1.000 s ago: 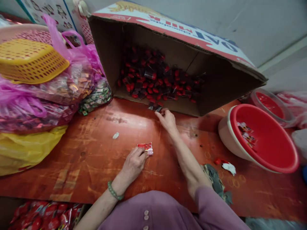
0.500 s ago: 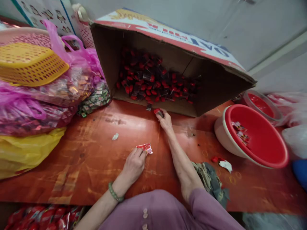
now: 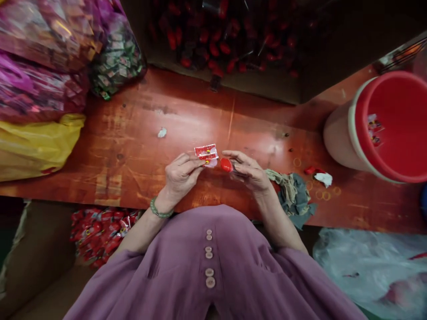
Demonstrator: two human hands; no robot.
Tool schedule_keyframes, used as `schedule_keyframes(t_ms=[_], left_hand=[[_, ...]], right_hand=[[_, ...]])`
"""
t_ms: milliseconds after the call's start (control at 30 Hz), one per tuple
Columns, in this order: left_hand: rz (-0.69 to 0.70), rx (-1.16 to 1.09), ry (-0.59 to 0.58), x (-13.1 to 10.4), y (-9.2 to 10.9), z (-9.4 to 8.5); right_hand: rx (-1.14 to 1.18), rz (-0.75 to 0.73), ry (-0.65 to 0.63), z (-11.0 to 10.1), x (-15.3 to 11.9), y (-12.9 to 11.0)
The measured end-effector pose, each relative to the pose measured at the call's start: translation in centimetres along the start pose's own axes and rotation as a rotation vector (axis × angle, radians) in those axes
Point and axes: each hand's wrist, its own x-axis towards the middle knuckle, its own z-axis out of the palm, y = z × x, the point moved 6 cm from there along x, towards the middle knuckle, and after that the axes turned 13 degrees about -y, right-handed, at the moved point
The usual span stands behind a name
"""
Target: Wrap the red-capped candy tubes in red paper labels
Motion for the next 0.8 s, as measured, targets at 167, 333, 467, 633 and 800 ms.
schedule_keyframes(t_ms=[167,333,467,633,800], left_hand=[[0.109,-0.01,-0.018,-0.9,1.2,0.1],[0.106,0.024,-0.039,-1.6,1.3,0.2],[0.096,0.058,-0.106,-2.4,1.3,0.8],[0.104,0.087,-0.154,-3.0,0.9,1.3],[0.129,0.199,-0.225,-2.8,0.5,1.8]], right_hand=[[-0.114,0.085,-0.109,1.0,-0.6,0.0],[-0.107,0.172,-0.147,0.6,-0.1,0.8],[-0.044,0.271,-0.194,0.3,0.2,2.1],[-0.069,0.283,-0.184,0.5,0.5,2.5],[-0.16,0.261,-0.15,0.8,0.7,2.3]])
